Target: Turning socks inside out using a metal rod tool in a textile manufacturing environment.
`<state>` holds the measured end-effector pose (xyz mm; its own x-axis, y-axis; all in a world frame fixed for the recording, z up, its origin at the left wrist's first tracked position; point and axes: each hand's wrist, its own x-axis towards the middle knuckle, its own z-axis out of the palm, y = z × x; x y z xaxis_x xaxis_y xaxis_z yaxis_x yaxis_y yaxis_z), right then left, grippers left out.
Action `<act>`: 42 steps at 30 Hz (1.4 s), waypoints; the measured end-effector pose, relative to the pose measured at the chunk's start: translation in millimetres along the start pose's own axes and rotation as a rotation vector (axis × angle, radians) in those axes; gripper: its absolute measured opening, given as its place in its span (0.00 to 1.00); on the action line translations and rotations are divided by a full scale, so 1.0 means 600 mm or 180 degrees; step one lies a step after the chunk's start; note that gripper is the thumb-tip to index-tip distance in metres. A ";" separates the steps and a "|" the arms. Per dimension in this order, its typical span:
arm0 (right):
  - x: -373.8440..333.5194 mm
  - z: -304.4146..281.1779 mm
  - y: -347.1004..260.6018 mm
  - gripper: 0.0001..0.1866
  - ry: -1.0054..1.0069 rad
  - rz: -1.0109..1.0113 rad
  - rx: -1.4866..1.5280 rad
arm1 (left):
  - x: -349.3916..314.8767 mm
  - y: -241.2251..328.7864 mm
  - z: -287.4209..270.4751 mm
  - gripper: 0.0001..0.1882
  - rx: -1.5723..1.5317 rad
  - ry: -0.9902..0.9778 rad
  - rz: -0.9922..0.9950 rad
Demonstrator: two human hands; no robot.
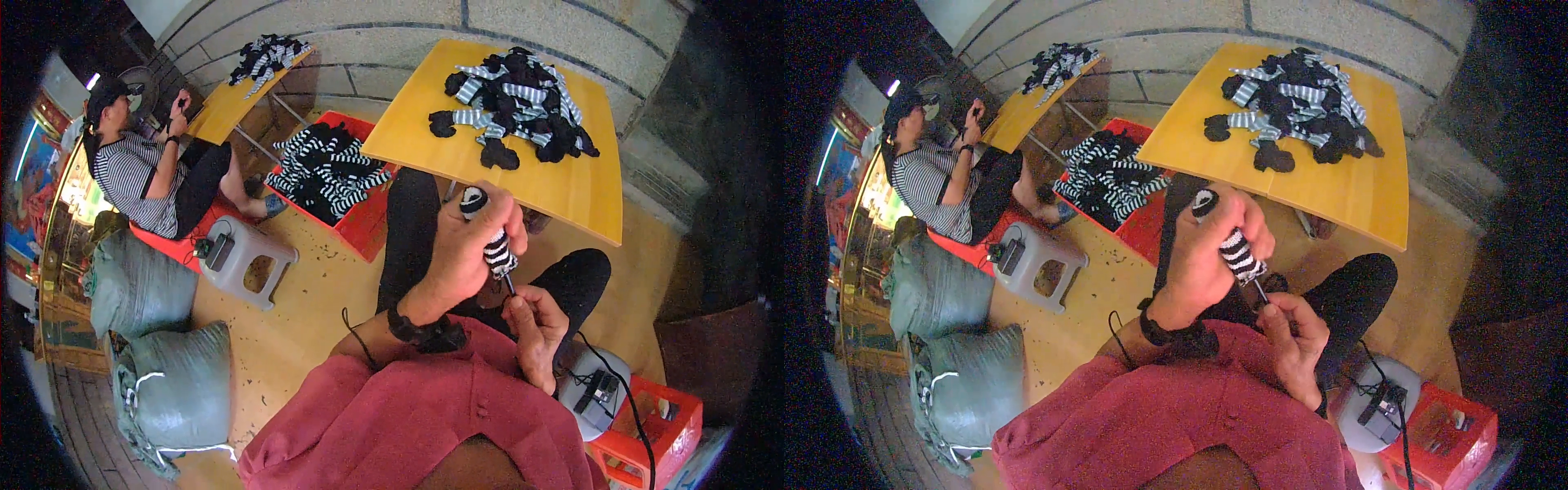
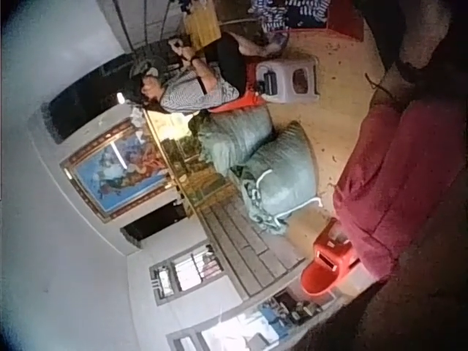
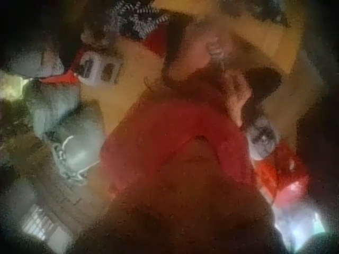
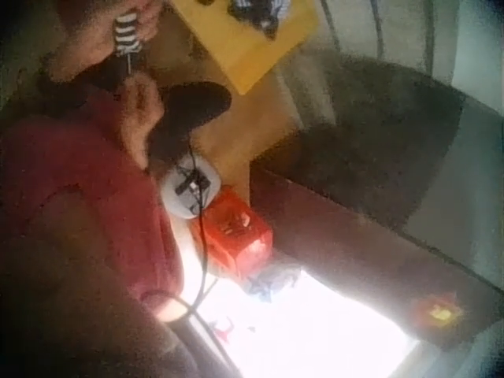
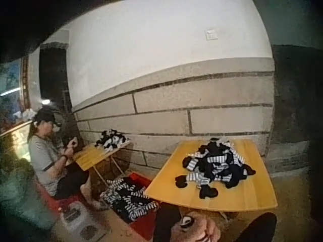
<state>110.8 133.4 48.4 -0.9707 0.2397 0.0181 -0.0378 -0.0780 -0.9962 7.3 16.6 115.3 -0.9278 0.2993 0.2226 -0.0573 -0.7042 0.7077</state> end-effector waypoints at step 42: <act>-0.018 0.003 0.005 0.05 0.0314 -0.1353 -0.1170 | 0.006 0.064 -0.006 0.11 -0.0822 -0.0545 0.0096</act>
<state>120.5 129.1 45.1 -0.8607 0.2671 0.4334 -0.3180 0.3828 -0.8674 0.3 -11.4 141.0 -0.8562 0.3644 0.3662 -0.1428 -0.8482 0.5101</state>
